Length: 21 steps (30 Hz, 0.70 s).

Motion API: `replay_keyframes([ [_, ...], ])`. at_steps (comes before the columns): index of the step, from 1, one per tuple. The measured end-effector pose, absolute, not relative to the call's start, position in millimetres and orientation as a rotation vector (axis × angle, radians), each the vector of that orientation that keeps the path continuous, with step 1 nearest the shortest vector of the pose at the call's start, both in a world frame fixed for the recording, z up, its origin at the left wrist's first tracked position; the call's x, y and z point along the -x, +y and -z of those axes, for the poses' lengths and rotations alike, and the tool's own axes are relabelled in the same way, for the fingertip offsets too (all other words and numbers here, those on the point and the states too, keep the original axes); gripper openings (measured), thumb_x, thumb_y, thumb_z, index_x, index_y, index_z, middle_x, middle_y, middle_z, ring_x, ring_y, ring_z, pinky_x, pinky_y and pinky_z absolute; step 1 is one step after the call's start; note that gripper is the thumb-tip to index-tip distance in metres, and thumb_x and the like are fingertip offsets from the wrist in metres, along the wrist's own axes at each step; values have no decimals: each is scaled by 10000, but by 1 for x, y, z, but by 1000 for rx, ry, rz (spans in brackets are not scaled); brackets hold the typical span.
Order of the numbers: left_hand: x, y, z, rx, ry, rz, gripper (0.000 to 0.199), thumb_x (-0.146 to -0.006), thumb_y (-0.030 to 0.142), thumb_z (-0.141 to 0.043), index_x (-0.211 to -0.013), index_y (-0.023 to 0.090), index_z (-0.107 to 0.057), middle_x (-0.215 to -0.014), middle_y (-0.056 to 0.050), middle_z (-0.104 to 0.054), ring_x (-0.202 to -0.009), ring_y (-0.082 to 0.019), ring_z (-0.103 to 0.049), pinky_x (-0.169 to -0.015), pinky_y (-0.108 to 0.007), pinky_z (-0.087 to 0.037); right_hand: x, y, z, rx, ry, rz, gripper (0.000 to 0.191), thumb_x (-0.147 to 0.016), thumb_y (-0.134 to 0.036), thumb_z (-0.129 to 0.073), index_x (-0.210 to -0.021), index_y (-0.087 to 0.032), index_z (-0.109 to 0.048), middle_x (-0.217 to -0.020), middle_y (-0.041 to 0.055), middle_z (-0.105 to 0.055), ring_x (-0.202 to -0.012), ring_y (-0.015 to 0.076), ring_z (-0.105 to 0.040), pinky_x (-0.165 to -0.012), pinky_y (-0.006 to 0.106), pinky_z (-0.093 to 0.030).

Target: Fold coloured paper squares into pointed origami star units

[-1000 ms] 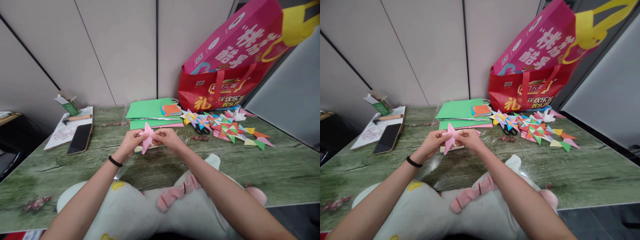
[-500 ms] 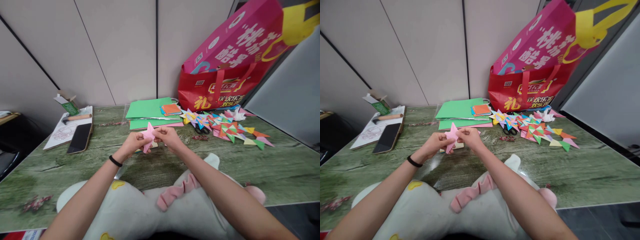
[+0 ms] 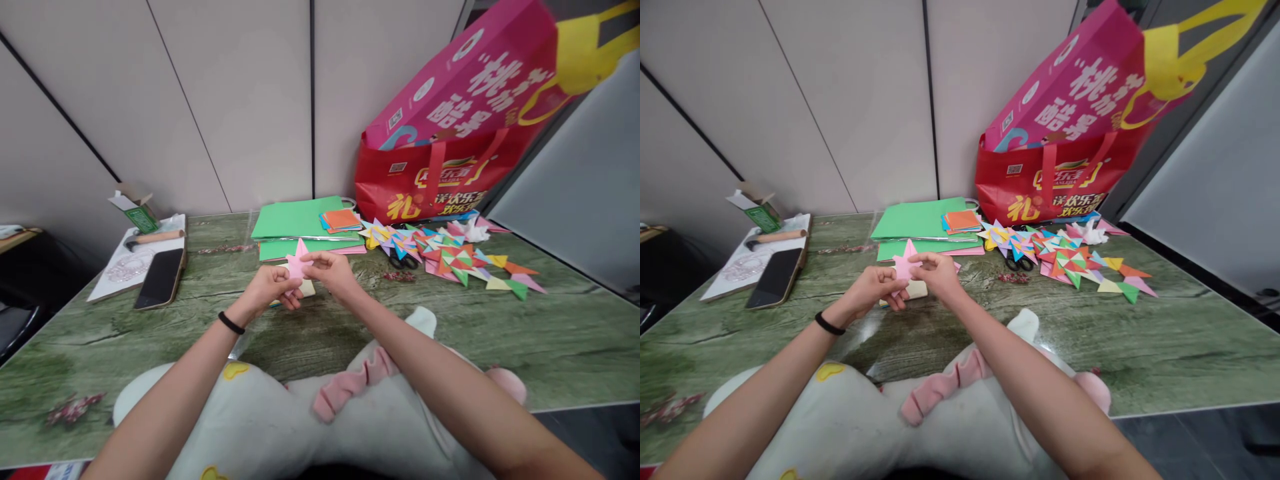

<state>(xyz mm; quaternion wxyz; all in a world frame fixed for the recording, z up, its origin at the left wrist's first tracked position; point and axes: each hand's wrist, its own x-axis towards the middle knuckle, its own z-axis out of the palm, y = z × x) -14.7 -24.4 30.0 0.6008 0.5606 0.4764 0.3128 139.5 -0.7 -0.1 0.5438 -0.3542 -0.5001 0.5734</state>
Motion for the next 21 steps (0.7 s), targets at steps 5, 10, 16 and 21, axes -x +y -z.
replay_keyframes([
  [5, 14, -24, -30, -1275, 1120, -741, 357, -586, 375, -735, -638, 135, -476, -593, -68, -674, -489, -169, -641, -455, -251, -516, -138, 1, 2, 861, -1206, -1301, 301, -536, -238, -714, -804, -128, -631, -559, -31, -563, -516, 73, -491, -577, 246, -461],
  [10, 13, -24, -28, -1393, 1172, -743, 347, -646, 428, -670, -633, 140, -477, -538, -56, -647, -413, -147, -596, -385, -229, -461, -138, 3, 0, 924, -1191, -1299, 331, -530, -225, -699, -835, -130, -615, -580, -23, -583, -513, 83, -516, -553, 240, -459],
  [16, 20, -14, -21, -1938, 1448, -894, 277, -603, 350, -706, -725, 144, -566, -657, -36, -640, -601, -157, -601, -555, -271, -485, -174, 21, -10, 1126, -1357, -1072, 320, -516, -168, -660, -827, -110, -617, -605, -14, -586, -487, 75, -504, -495, 207, -413],
  [21, 31, -6, -7, -2413, 1484, -609, 384, -525, 303, -765, -829, 164, -575, -874, -60, -620, -859, -227, -567, -766, -340, -441, -211, 32, -9, 1283, -1484, -1104, 259, -532, -103, -645, -791, -107, -633, -543, -26, -554, -466, 77, -500, -482, 206, -423],
])
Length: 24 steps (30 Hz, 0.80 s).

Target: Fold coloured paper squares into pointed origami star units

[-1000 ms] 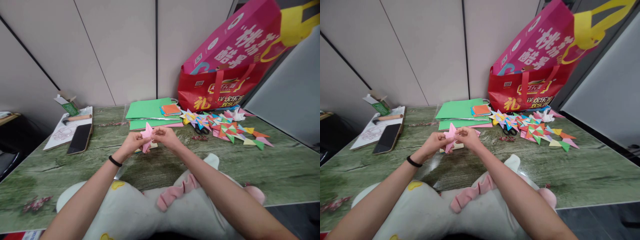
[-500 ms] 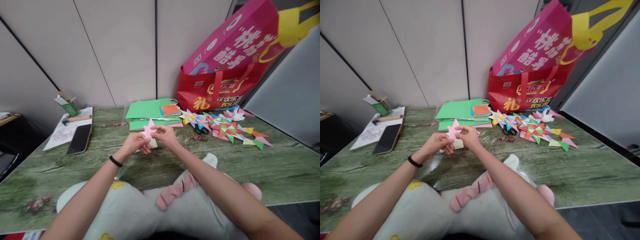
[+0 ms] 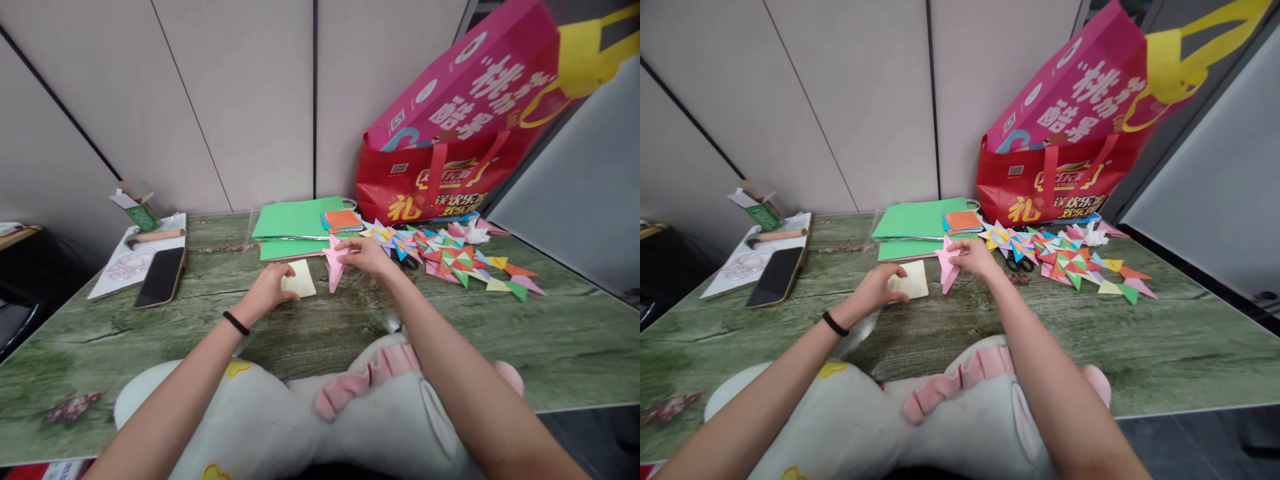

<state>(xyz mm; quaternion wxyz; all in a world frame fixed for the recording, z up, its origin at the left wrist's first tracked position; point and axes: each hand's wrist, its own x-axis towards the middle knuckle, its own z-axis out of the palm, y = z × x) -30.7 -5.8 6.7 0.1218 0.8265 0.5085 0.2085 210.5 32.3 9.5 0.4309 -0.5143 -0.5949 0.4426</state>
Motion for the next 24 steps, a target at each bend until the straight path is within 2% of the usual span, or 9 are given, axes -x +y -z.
replay_keyframes([
  [3, 35, -3, 0, -2500, 1508, -423, 471, -513, 323, -770, -912, 171, -570, -902, -63, -591, -888, -242, -546, -758, -334, -430, -226, 37, -5, 1368, -1525, -1146, 216, -557, -50, -610, -764, -108, -631, -499, -38, -527, -424, 71, -486, -453, 197, -415],
  [6, 37, -3, 2, -2520, 1505, -317, 449, -538, 302, -759, -922, 162, -574, -899, -67, -594, -876, -236, -547, -750, -323, -425, -237, 43, -2, 1463, -1486, -1078, 204, -595, -21, -566, -770, -108, -622, -484, -42, -508, -412, 63, -475, -439, 180, -405],
  [12, 39, -2, 0, -2546, 1486, -241, 339, -578, 245, -734, -880, 152, -614, -901, -80, -614, -874, -239, -560, -755, -322, -424, -235, 49, 6, 1558, -1599, -842, 273, -700, -88, -515, -957, -109, -605, -608, -1, -585, -520, 79, -549, -527, 183, -460],
  [17, 39, -2, -2, -2532, 1483, -244, 245, -605, 238, -714, -816, 142, -637, -875, -88, -627, -855, -238, -571, -748, -319, -428, -226, 45, 17, 1731, -1804, -772, 225, -590, -104, -628, -807, -152, -665, -598, -5, -584, -562, 108, -564, -554, 199, -437],
  [20, 38, -3, -3, -2518, 1474, -245, 187, -612, 227, -708, -767, 145, -642, -868, -82, -636, -854, -228, -574, -754, -308, -428, -223, 43, 18, 1847, -1890, -677, 250, -521, -152, -695, -767, -192, -676, -712, 18, -615, -672, 146, -584, -624, 234, -431],
  [24, 38, -2, -5, -2500, 1469, -242, 148, -626, 222, -695, -738, 137, -647, -865, -86, -645, -845, -218, -580, -748, -294, -431, -222, 43, 17, 1935, -1953, -580, 296, -507, -233, -724, -799, -226, -677, -877, 52, -624, -829, 210, -579, -693, 286, -418],
])
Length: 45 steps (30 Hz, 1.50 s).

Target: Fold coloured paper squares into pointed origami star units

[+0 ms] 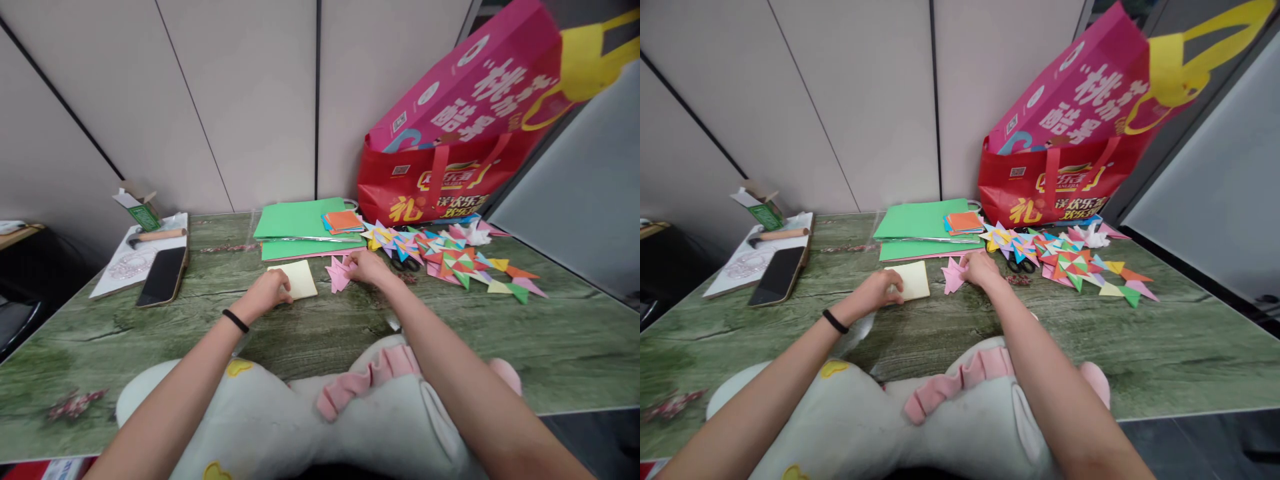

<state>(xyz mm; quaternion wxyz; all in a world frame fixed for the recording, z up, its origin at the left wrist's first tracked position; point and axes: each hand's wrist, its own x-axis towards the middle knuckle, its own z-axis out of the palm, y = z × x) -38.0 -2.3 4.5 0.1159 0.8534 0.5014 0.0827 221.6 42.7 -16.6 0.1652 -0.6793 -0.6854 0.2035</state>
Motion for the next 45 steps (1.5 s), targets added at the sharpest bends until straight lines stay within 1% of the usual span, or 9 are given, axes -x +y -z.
replay_keyframes([
  [11, 36, -5, -10, -2504, 1486, -241, 146, -724, 142, -540, -789, 129, -669, -848, -97, -669, -790, -195, -602, -727, -275, -431, -219, 40, 9, 1936, -1960, -494, 388, -572, -335, -705, -948, -258, -647, -918, 22, -625, -842, 172, -580, -701, 251, -419],
  [18, 34, -8, -10, -2516, 1482, -274, 191, -700, 97, -501, -771, 133, -675, -826, -103, -675, -768, -202, -606, -711, -283, -433, -209, 27, -3, 1746, -1890, -358, 232, -683, -277, -624, -907, -232, -664, -954, 49, -629, -873, 180, -577, -773, 271, -418],
  [24, 33, -8, -11, -2513, 1513, -371, 198, -736, 110, -479, -719, 154, -671, -751, -93, -664, -746, -200, -598, -711, -290, -436, -189, 15, -9, 1467, -1967, -487, 137, -725, -254, -587, -822, -190, -661, -776, 37, -642, -694, 154, -582, -676, 270, -439],
  [30, 30, -9, -25, -2610, 1528, -900, 206, -825, 203, -451, -799, 175, -654, -937, -99, -638, -995, -226, -518, -876, -382, -396, -169, 0, -4, 1110, -2000, -752, 339, -654, -238, -687, -977, -175, -607, -1096, 87, -477, -566, 63, -569, -643, 276, -488],
  [33, 28, -13, -29, -2626, 1402, -1176, 179, -828, 221, -473, -825, 190, -650, -1013, -90, -618, -1090, -217, -467, -925, -405, -373, -165, -1, -3, 1013, -1912, -875, 397, -618, -218, -715, -999, -194, -604, -1149, 95, -430, -710, 106, -606, -650, 278, -511],
  [37, 23, -17, -31, -2555, 1302, -1236, 120, -798, 242, -539, -855, 218, -641, -1075, -68, -609, -1131, -219, -458, -955, -445, -352, -163, -1, -6, 913, -1806, -831, 165, -626, -234, -711, -776, -179, -669, -1110, 97, -481, -1042, 213, -523, -689, 282, -518],
  [39, 22, -17, -30, -2433, 1326, -1250, 260, -742, 261, -615, -1001, 234, -602, -1186, -70, -560, -1180, -236, -421, -983, -465, -321, -163, -1, -10, 900, -1741, -804, 108, -654, -252, -691, -733, -180, -677, -1112, 96, -493, -1030, 215, -528, -689, 297, -522],
  [41, 22, -15, -28, -2206, 1353, -1273, 572, -655, 274, -700, -1184, 237, -484, -1297, -100, -467, -1215, -261, -387, -980, -466, -329, -164, -3, -14, 898, -1684, -740, 88, -670, -256, -679, -725, -187, -687, -1125, 91, -498, -1008, 209, -538, -731, 323, -515],
  [45, 20, -12, -23, -1601, 1197, -1198, 963, -550, 257, -762, -1343, 195, -219, -1299, -198, -429, -1119, -294, -496, -875, -435, -440, -165, -8, -22, 901, -1615, -621, 50, -669, -243, -686, -707, -213, -694, -1193, 67, -484, -1022, 216, -528, -845, 392, -468],
])
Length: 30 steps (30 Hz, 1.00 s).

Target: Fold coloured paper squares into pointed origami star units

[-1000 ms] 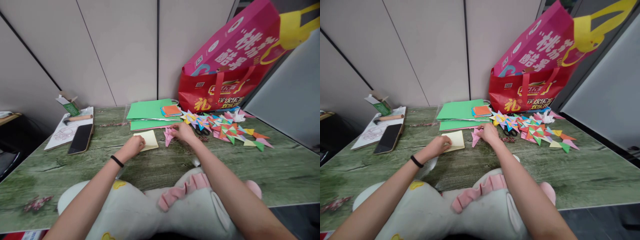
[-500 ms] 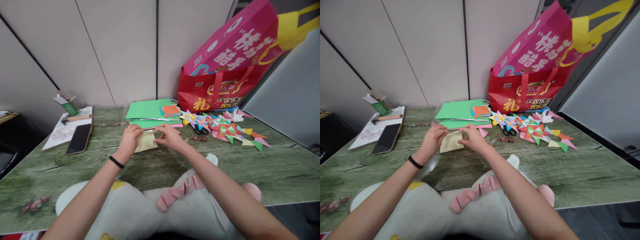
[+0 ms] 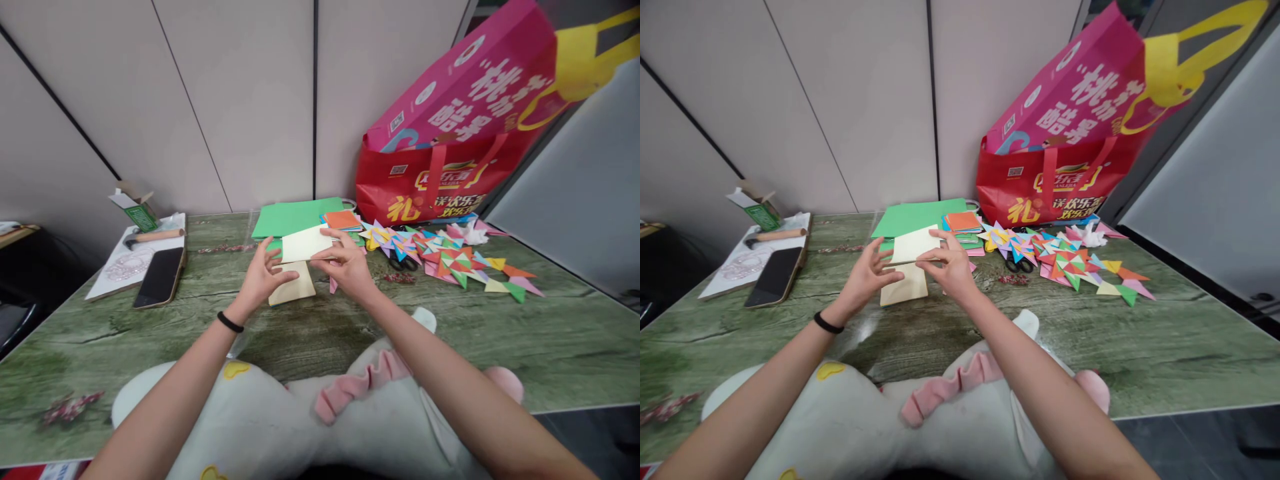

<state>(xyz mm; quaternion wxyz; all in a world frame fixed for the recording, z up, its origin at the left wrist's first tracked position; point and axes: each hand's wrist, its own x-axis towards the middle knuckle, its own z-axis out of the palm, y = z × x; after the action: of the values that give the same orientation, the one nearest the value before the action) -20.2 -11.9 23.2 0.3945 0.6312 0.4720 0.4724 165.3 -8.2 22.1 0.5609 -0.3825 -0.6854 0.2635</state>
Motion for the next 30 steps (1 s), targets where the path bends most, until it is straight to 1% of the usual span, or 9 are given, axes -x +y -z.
replay_keyframes([
  [4, 15, -14, -24, -1402, 925, -1131, 987, -562, 272, -751, -1352, 204, -164, -1276, -183, -469, -1107, -280, -514, -887, -418, -448, -165, -9, -23, 894, -1639, -731, 92, -669, -294, -682, -714, -214, -694, -1264, 59, -438, -987, 210, -543, -785, 384, -498],
  [8, 14, -16, -29, -1419, 899, -1233, 998, -569, 287, -749, -1364, 241, -146, -1348, -153, -398, -1174, -278, -452, -912, -413, -443, -164, -8, -21, 892, -1715, -787, 133, -666, -317, -677, -723, -198, -691, -1281, 75, -436, -1075, 223, -502, -846, 380, -466],
  [13, 15, -18, -32, -1361, 913, -1230, 892, -589, 227, -744, -1334, 216, -255, -1232, -138, -511, -1091, -283, -520, -851, -433, -494, -165, -7, -22, 936, -1779, -740, 170, -681, -342, -655, -718, -176, -670, -1294, 107, -434, -1132, 251, -465, -860, 378, -429],
  [16, 14, -20, -33, -1346, 887, -1208, 756, -600, 228, -737, -1262, 192, -375, -1180, -122, -545, -1024, -275, -554, -780, -445, -535, -164, -6, -21, 989, -1716, -718, 177, -675, -339, -651, -715, -167, -636, -1240, 114, -477, -1059, 247, -512, -767, 349, -458],
  [19, 14, -22, -32, -1333, 826, -1191, 597, -621, 230, -723, -1161, 168, -475, -1114, -94, -581, -968, -244, -574, -761, -453, -545, -164, -4, -19, 1032, -1668, -688, 181, -667, -324, -648, -725, -160, -599, -1016, 89, -584, -910, 211, -564, -693, 306, -463],
  [22, 15, -22, -31, -1315, 820, -1152, 480, -643, 242, -707, -1081, 149, -535, -991, -70, -628, -891, -219, -601, -755, -453, -547, -164, -4, -17, 1030, -1685, -711, 238, -668, -322, -647, -832, -162, -582, -850, 43, -605, -754, 166, -571, -644, 274, -456],
  [26, 15, -21, -32, -1260, 867, -1139, 394, -658, 277, -695, -1000, 120, -576, -933, -69, -644, -842, -212, -620, -747, -448, -551, -163, -6, -16, 948, -1667, -798, 507, -673, -319, -650, -1134, -191, -482, -932, 43, -605, -727, 145, -563, -617, 256, -460],
  [28, 15, -21, -32, -1245, 878, -1143, 421, -654, 281, -699, -1022, 125, -566, -933, -71, -644, -840, -216, -621, -734, -451, -555, -163, -5, -16, 923, -1661, -838, 495, -686, -317, -637, -1144, -199, -489, -967, 49, -607, -734, 144, -567, -615, 256, -464],
  [30, 15, -21, -32, -1260, 871, -1154, 477, -647, 267, -705, -1077, 147, -540, -935, -63, -640, -849, -217, -618, -724, -451, -559, -163, -5, -15, 912, -1664, -857, 390, -692, -314, -628, -1053, -189, -554, -972, 52, -616, -747, 146, -572, -625, 261, -467],
])
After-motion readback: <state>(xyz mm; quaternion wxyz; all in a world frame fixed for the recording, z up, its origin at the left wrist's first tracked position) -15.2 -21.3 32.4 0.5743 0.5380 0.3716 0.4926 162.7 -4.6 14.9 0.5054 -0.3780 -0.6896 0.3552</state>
